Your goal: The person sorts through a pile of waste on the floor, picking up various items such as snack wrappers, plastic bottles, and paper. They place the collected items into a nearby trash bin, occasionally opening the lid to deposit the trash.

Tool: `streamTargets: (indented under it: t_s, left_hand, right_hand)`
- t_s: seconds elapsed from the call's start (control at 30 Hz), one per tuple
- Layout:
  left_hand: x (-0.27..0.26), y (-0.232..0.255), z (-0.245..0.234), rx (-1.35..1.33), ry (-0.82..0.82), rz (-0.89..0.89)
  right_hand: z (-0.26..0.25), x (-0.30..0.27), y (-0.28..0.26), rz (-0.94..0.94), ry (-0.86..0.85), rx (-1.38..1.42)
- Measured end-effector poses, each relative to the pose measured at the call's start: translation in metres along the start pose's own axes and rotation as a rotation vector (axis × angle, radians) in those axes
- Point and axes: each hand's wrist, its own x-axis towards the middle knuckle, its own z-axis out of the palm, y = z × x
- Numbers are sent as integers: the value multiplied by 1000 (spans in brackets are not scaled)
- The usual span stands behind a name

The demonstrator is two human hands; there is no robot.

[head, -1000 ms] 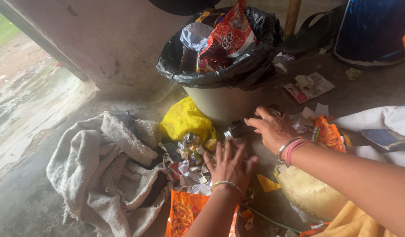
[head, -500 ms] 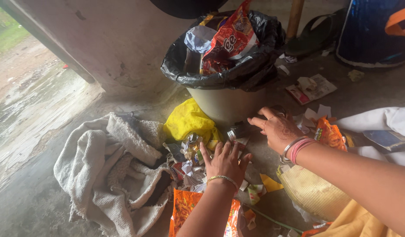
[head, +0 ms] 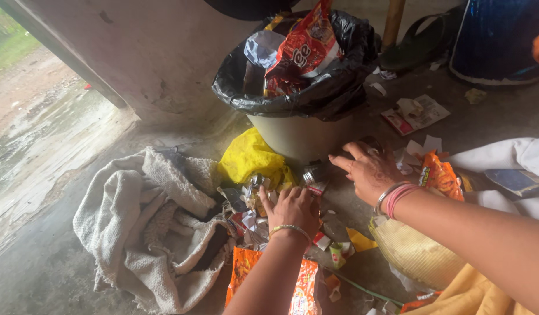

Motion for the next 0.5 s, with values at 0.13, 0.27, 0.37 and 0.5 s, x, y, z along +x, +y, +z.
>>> streamTargets:
  t_s: [0.13,0.27,0.37,0.5]
  left_hand:
    - [-1,-3,9,-89,9,-43]
    - [-8,-11,11,-162,-122,-103]
    - [-15,-19,12,-202,6,-75]
    - [-25,-27,1,-161,45,-68]
  right_hand:
    - [-2,-2,-2,-32,40,-9]
    - [0,0,4,-52,41,-12]
    - [3,2,8,-77,74,24]
    - [1,0,3,-110,178,88]
